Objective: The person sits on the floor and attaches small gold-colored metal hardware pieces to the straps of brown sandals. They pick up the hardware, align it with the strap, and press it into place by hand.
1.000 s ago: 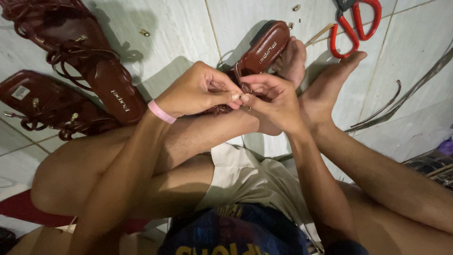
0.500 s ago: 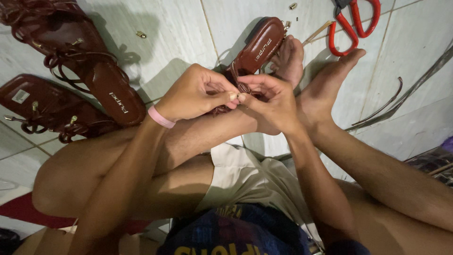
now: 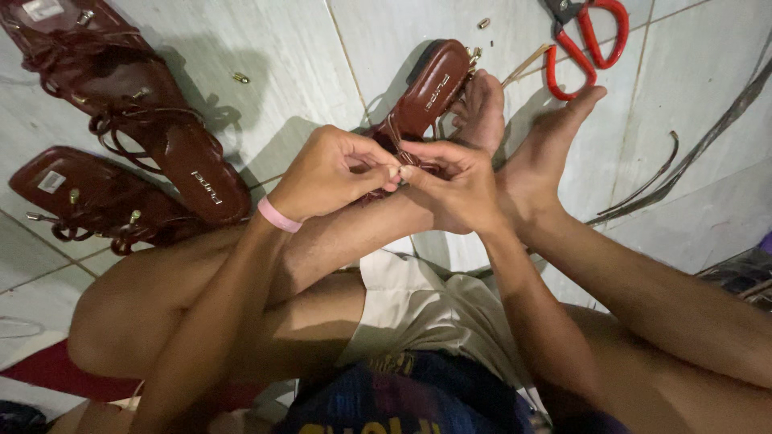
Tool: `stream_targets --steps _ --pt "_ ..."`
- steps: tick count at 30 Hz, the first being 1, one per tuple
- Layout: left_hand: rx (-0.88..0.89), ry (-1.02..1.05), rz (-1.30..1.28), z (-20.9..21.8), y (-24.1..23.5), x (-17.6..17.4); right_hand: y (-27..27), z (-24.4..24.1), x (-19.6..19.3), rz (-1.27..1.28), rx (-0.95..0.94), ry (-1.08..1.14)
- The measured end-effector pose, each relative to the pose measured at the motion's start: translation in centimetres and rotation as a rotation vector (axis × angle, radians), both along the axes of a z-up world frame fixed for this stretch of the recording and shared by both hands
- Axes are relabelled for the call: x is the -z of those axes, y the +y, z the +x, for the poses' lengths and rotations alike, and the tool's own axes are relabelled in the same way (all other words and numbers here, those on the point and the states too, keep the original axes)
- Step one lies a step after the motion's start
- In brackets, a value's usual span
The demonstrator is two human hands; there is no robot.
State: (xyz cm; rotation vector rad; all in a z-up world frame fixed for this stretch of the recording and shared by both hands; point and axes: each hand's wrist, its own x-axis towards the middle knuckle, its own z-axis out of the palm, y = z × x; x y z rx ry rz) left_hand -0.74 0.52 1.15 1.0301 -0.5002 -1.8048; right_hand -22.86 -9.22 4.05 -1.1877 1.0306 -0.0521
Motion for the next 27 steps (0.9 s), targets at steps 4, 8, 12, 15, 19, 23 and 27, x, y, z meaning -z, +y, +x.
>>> stream_targets --steps 4,8,12,15,19,23,27 --pt "0.021 -0.050 0.046 -0.3 0.3 0.2 1.3 0.1 0.2 -0.145 0.041 0.058" --pt "0.018 -0.097 0.045 -0.8 0.5 0.6 2.2 0.4 -0.1 -0.279 0.020 0.085" --pt "-0.033 -0.127 -0.016 -1.3 0.4 1.2 2.4 1.2 -0.8 -0.527 -0.051 0.146" --pt "-0.054 -0.107 0.066 -1.6 0.0 1.3 2.6 2.0 -1.5 -0.692 -0.099 0.160" --pt "-0.028 -0.213 0.138 -1.7 -0.1 0.5 2.6 3.1 -2.1 -0.582 -0.006 0.186" --pt "-0.125 -0.178 0.095 -2.2 0.1 0.2 2.2 3.1 -2.5 -0.468 0.015 0.076" --pt "-0.223 -0.178 0.062 -2.9 0.2 0.1 2.2 2.7 -2.3 -0.497 0.010 0.052"
